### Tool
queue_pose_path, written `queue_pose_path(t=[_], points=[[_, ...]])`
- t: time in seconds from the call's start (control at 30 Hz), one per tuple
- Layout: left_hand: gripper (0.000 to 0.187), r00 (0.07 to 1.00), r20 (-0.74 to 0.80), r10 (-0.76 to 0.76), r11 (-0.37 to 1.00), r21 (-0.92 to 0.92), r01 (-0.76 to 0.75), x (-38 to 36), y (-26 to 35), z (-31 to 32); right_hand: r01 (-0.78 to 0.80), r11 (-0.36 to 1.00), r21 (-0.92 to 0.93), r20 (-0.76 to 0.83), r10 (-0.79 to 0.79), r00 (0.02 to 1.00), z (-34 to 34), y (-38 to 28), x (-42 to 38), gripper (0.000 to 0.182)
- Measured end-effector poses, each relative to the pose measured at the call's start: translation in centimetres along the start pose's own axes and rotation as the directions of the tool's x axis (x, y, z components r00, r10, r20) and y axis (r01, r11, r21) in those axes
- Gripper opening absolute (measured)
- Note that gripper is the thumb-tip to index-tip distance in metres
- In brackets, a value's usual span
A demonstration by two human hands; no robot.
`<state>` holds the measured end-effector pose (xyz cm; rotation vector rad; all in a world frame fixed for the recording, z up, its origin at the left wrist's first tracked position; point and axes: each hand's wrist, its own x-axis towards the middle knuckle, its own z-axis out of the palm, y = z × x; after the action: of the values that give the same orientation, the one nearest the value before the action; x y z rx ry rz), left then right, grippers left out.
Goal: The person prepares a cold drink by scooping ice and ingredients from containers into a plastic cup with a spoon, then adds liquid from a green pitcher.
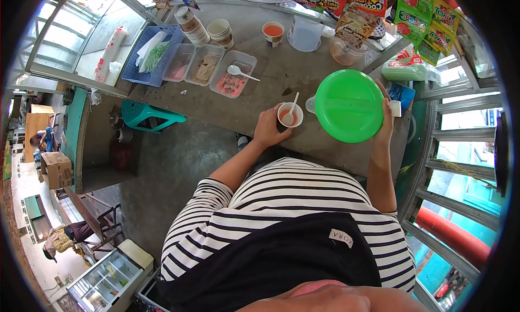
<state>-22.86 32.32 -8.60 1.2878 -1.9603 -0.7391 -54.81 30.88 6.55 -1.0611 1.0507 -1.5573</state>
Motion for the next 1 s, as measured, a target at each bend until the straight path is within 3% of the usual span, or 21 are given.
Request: queue_pose_path(t=[0.23,0.53,0.7,1.0], points=[[0.079,0.999,-0.04,-0.008,0.993,0.117,0.013,0.2,-0.8,1.3,0.013,0.999,-0.042,0.0,-0.013,1.0,0.4,-0.3,-0.1,0.049],[0.074,0.997,-0.047,-0.063,0.998,0.005,0.064,0.4,-0.6,1.2,-0.019,0.998,-0.063,-0.003,0.019,1.0,1.2,-0.6,-0.2,0.05],[0.078,0.996,-0.078,0.039,0.998,0.051,-0.036,0.1,-1.1,1.2,-0.025,0.998,-0.062,-0.005,0.024,1.0,1.1,-0.4,0.2,0.051],[0.078,0.995,-0.09,0.036,0.999,-0.021,-0.038,-0.1,-0.9,0.8,-0.012,0.999,-0.047,0.01,0.013,1.0,1.3,-0.2,0.2,0.053]])
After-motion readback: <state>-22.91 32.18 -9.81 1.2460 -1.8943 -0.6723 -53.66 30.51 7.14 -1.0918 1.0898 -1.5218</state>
